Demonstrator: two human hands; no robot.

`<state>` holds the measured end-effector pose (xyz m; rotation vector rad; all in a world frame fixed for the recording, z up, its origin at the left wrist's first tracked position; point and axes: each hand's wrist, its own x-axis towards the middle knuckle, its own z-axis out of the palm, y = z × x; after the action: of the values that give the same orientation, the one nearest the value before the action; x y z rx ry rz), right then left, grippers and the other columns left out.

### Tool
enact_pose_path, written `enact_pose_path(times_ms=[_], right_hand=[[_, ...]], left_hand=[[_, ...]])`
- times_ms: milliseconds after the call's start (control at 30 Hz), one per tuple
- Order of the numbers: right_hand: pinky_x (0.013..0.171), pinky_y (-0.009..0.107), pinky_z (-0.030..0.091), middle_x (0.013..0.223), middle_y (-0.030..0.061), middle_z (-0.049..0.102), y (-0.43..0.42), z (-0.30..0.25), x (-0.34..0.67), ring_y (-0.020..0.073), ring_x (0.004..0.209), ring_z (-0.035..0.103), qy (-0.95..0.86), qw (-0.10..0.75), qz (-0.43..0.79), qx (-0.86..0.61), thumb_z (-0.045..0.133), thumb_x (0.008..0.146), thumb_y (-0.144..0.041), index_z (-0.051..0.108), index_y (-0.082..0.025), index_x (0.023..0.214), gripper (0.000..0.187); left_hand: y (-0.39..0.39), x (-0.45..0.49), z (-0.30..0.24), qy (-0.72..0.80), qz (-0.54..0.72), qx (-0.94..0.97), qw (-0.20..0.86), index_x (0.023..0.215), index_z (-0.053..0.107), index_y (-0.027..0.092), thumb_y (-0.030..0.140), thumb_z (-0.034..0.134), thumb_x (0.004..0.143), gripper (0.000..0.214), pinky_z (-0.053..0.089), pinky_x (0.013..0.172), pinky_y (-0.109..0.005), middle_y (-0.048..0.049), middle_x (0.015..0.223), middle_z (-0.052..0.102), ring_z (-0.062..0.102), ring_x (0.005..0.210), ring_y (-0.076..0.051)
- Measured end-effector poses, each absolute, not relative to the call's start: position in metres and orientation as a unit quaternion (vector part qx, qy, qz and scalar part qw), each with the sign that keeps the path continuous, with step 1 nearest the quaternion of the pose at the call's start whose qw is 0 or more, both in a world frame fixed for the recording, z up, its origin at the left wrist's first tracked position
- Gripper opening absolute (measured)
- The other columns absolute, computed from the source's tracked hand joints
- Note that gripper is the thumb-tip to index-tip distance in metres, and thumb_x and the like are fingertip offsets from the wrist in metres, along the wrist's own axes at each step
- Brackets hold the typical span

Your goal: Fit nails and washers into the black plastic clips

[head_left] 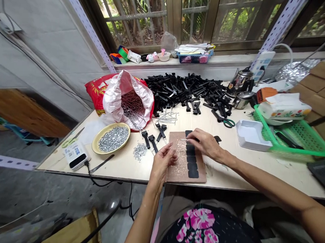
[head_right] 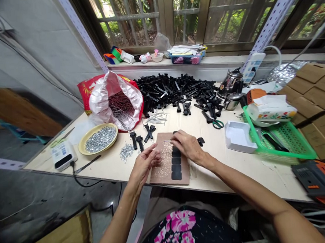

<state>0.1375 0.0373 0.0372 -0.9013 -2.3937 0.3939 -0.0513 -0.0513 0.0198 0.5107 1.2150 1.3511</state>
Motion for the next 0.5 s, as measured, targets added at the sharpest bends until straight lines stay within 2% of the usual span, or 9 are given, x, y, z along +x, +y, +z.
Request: enact_pose_path(times_ms=[67, 267, 433, 500], right_hand=[[0.069, 0.026, 0.049, 0.093, 0.0046, 0.058, 0.058, 0.027, 0.154, 0.0134, 0.078, 0.058, -0.888, 0.266, 0.137, -0.350, 0.048, 0.093, -0.024, 0.062, -0.019, 0.098, 0.016], [0.066, 0.025, 0.049, 0.090, 0.0056, 0.060, 0.084, -0.004, 0.171, 0.0125, 0.077, 0.057, -0.903, 0.228, 0.082, -0.355, 0.044, 0.095, -0.022, 0.063, -0.014, 0.094, 0.020], [0.065, 0.026, 0.049, 0.081, 0.0025, 0.060, 0.054, -0.015, 0.173, 0.0128, 0.077, 0.055, -0.969, 0.211, 0.035, -0.122, 0.037, 0.097, -0.018, 0.062, -0.015, 0.092, 0.025], [0.064, 0.027, 0.049, 0.079, 0.0034, 0.059, 0.052, -0.016, 0.175, 0.0138, 0.076, 0.053, -0.967, 0.220, 0.030, -0.126, 0.038, 0.097, -0.018, 0.062, -0.014, 0.090, 0.026]], left_hand=[[-0.051, -0.044, 0.014, 0.545, 0.574, 0.258, 0.554, 0.119, 0.057, 0.013, 0.037, 0.077, 0.065, 0.063, 0.047, 0.050, -0.021, -0.0016, 0.074, 0.063, 0.057, 0.054, -0.009], [-0.051, -0.028, -0.009, 0.613, 0.542, 0.355, 0.452, 0.127, 0.051, 0.014, 0.042, 0.069, 0.072, 0.064, 0.043, 0.043, -0.020, 0.0009, 0.074, 0.055, 0.053, 0.052, -0.009], [-0.053, -0.025, -0.017, 0.633, 0.533, 0.390, 0.404, 0.130, 0.049, 0.019, 0.044, 0.060, 0.080, 0.057, 0.044, 0.045, -0.018, 0.0017, 0.074, 0.054, 0.052, 0.054, -0.008], [-0.053, -0.025, -0.018, 0.639, 0.529, 0.393, 0.397, 0.131, 0.048, 0.020, 0.044, 0.057, 0.082, 0.055, 0.044, 0.045, -0.018, 0.0018, 0.075, 0.054, 0.051, 0.053, -0.008]])
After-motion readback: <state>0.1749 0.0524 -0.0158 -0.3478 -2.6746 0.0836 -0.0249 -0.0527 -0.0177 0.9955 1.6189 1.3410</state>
